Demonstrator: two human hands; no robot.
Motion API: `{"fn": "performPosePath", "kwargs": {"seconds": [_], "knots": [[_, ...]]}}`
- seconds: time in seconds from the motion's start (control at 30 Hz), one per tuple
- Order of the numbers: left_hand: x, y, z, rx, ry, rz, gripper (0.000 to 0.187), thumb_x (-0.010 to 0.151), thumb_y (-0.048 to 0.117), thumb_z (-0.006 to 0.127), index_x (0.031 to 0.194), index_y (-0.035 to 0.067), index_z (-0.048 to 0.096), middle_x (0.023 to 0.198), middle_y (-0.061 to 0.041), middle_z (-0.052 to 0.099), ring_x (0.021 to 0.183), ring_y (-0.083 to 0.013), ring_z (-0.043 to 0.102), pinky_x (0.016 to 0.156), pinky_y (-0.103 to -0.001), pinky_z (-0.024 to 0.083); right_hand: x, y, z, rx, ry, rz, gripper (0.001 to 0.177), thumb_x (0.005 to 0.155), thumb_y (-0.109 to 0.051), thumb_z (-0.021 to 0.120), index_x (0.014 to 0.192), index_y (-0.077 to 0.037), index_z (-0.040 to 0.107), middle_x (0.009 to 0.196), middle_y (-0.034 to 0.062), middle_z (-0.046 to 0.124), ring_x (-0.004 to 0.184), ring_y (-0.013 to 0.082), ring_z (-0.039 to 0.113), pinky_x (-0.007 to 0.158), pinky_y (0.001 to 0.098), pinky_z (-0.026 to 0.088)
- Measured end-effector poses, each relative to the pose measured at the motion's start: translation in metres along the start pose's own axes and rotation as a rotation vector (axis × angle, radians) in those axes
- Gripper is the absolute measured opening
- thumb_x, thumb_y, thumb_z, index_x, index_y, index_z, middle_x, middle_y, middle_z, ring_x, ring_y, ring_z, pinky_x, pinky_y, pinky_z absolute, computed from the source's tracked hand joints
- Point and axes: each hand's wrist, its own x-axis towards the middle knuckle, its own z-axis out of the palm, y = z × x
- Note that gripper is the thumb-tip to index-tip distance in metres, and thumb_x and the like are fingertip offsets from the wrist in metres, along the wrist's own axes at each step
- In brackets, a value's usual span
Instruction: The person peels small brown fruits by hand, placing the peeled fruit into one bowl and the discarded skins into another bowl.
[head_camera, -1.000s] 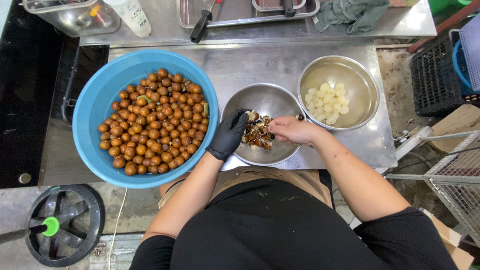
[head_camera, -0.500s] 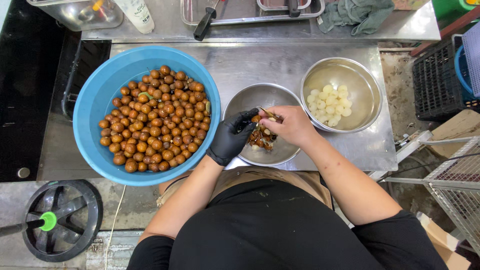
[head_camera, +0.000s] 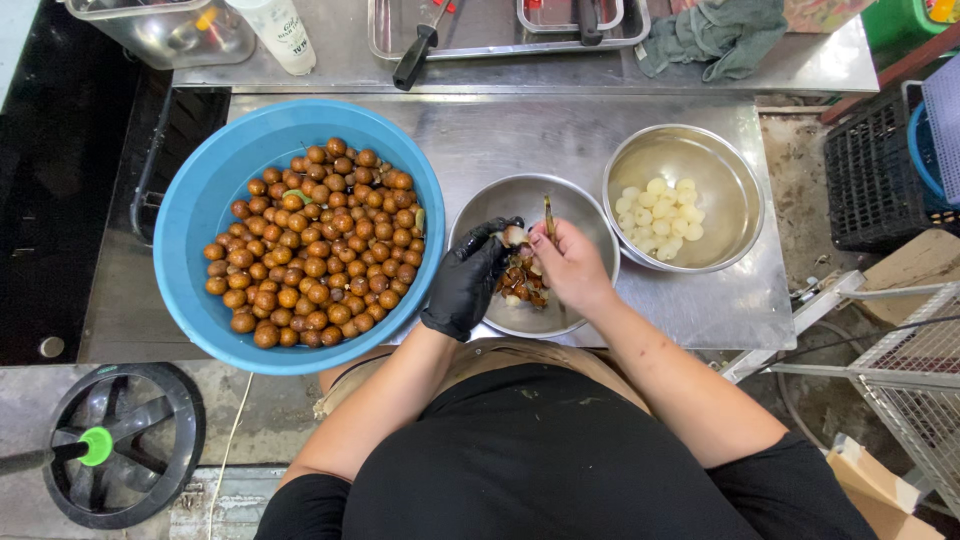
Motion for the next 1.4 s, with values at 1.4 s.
{"fn": "performPosePath", "kwargs": {"seconds": [1.4], "knots": [[-0.013, 0.029, -0.003, 0.564, -0.227, 0.224, 0.04, 0.095, 0.004, 0.074, 0.135, 0.002, 0.064, 0.134, -0.011, 0.069, 0.119, -0.0169, 0.067, 0.105, -0.034, 0.056, -0.018, -0.08, -0.014, -1.025, -0.153, 0.168, 0.023, 0.09, -0.019, 0.069, 0.11, -0.011, 0.075, 0.089, 0.0071, 0.075, 0.071, 0.0195, 0.068, 0.068, 0.0344, 0.054]]}}
